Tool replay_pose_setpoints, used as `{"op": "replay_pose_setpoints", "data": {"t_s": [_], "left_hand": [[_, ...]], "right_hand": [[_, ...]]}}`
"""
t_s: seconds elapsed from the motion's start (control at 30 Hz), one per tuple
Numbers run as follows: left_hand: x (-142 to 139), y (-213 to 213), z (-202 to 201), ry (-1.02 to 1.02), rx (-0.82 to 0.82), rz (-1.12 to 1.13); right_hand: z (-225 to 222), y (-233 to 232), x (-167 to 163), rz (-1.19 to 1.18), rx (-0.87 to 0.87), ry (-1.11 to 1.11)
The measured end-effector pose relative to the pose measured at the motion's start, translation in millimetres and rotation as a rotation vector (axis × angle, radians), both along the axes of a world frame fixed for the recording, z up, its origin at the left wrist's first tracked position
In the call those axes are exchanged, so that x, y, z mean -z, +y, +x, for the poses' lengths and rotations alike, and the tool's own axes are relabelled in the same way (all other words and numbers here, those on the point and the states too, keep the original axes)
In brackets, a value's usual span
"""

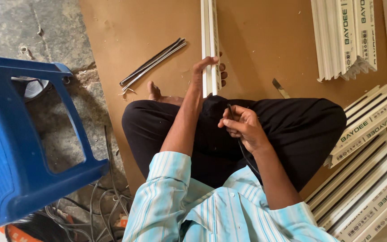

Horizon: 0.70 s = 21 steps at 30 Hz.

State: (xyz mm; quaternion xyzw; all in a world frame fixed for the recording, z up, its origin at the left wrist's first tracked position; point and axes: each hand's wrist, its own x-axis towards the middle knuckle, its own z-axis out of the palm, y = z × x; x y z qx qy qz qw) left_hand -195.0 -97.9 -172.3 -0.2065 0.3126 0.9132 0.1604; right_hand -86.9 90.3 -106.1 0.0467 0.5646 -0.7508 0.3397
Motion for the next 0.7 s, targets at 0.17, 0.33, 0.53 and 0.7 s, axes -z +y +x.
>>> {"op": "replay_pose_setpoints", "data": {"t_s": [0.17, 0.33, 0.53, 0.7], "left_hand": [[3, -1, -1, 0.057, 0.035, 0.126], [11, 5, -6, 0.062, -0.030, 0.151], [26, 8, -7, 0.205, 0.048, 0.234], [22, 8, -5, 0.209, 0.085, 0.182]], "right_hand": [[-2, -8, -13, 0.079, 0.066, -0.094], [0, -16, -12, 0.218, 0.024, -0.079], [3, -20, -5, 0.244, -0.026, -0.003], [3, -19, -6, 0.152, 0.020, 0.018]]}}
